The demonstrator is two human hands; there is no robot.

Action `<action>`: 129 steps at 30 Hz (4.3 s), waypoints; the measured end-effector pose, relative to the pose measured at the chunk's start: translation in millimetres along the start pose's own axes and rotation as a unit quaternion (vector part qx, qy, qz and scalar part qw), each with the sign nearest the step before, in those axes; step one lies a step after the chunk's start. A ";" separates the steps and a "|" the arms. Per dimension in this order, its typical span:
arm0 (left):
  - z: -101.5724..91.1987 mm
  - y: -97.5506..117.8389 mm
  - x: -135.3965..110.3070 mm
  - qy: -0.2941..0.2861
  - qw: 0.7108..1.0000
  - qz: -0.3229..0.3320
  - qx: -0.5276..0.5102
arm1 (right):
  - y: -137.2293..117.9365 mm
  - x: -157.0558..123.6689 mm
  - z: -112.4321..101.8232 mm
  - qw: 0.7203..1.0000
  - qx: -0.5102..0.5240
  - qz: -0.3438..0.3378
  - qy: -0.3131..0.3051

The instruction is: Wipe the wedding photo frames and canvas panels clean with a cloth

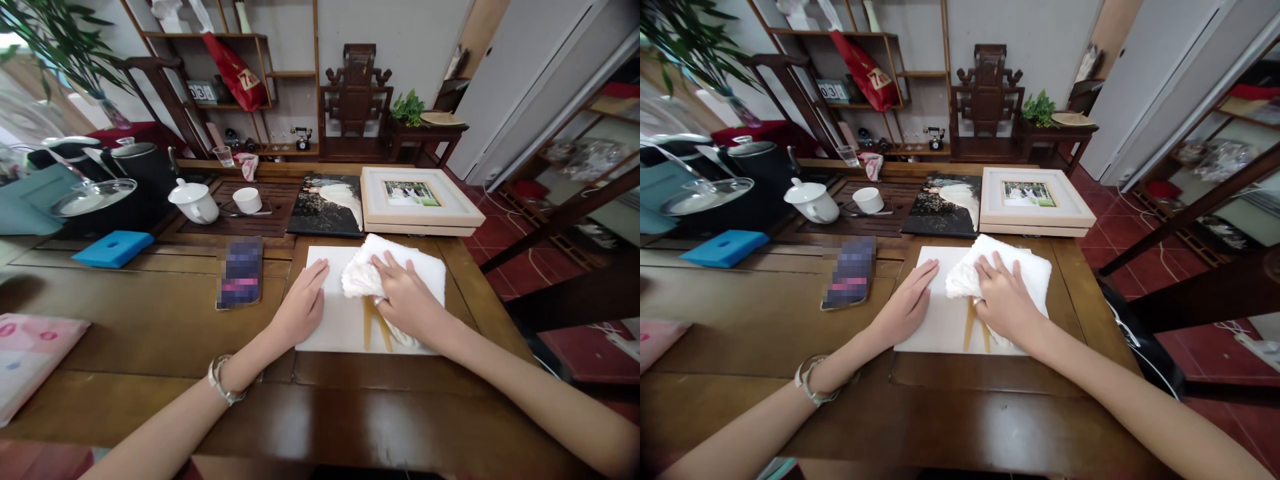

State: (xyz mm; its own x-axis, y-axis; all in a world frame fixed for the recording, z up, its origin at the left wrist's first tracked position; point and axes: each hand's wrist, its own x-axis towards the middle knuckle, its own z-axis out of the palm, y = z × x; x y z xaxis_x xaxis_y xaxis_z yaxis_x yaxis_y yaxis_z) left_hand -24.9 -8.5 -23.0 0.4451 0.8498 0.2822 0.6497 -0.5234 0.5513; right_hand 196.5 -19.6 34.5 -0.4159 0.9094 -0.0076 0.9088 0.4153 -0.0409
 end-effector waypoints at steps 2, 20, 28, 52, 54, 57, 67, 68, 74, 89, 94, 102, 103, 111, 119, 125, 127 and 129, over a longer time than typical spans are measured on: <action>0.3 -0.8 -0.1 0.004 1.000 0.003 -0.004 | -18.6 6.5 0.9 0.999 -0.048 -0.012 0.007; 1.0 -3.9 -1.2 0.008 1.000 0.015 -0.012 | 29.8 9.6 -8.4 0.979 0.164 -0.123 0.014; 0.7 -2.2 -0.2 -0.002 1.000 0.004 0.005 | 9.1 -55.6 1.8 0.977 0.102 -0.186 -0.012; 0.7 -1.4 -0.4 -0.006 1.000 0.003 -0.001 | 2.0 -111.2 -3.8 0.988 0.097 -0.122 -0.009; 0.5 -1.4 -0.2 -0.006 1.000 0.002 -0.002 | 0.9 -114.3 -6.9 0.987 0.105 -0.122 -0.026; -0.3 -1.0 -0.2 -0.005 1.000 0.000 -0.001 | 16.7 -90.1 -3.7 0.987 0.118 -0.108 -0.030; -0.4 -1.0 -0.2 0.000 1.000 0.012 0.000 | 74.4 -22.7 11.9 0.992 0.113 0.001 0.057; -0.1 -1.2 -0.2 0.000 1.000 0.013 -0.001 | 70.2 -35.6 10.1 0.993 0.105 -0.002 0.048; 1.3 -2.7 -0.8 -0.002 1.000 0.009 0.002 | 21.3 -140.1 -7.7 0.989 0.086 -0.113 -0.040; 0.0 0.0 -0.5 0.000 1.000 0.011 0.010 | 67.9 -22.0 1.0 0.991 0.132 -0.002 0.008; 0.5 -1.5 -0.9 0.008 1.000 0.019 0.007 | 59.2 1.2 8.4 0.995 0.088 0.026 0.041; -0.1 -1.0 -0.7 0.002 1.000 0.012 0.005 | 3.7 -94.1 -24.6 0.988 0.117 -0.089 -0.044; -0.4 -0.7 -0.5 0.000 1.000 0.009 0.005 | 1.1 -101.2 -27.3 0.986 0.120 -0.101 -0.053; -0.7 0.7 0.1 -0.006 1.000 0.006 0.012 | 39.4 -26.7 1.0 0.991 0.127 -0.033 0.027; -0.7 0.6 0.9 -0.008 1.000 0.006 0.014 | 16.7 10.7 3.5 0.995 0.091 -0.038 0.021; -0.3 -1.6 -0.8 -0.006 1.000 0.008 0.005 | -31.8 -57.4 -26.1 0.971 0.114 -0.173 -0.120; -0.4 -2.0 -0.9 -0.010 1.000 0.011 0.003 | -35.7 -67.3 -30.8 0.960 0.132 -0.204 -0.136; -0.2 -2.5 -0.8 -0.010 1.000 0.013 0.001 | -30.2 -62.0 -29.9 0.961 0.139 -0.196 -0.135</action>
State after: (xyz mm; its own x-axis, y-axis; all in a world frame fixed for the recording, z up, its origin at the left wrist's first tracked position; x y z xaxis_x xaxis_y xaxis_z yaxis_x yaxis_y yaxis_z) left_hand -27.0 -7.9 -24.4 0.4739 0.8345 0.2811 0.6391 -0.5456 0.5422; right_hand 195.8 -87.8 66.2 -0.7518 0.6300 -0.1948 0.6525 0.6680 -0.3577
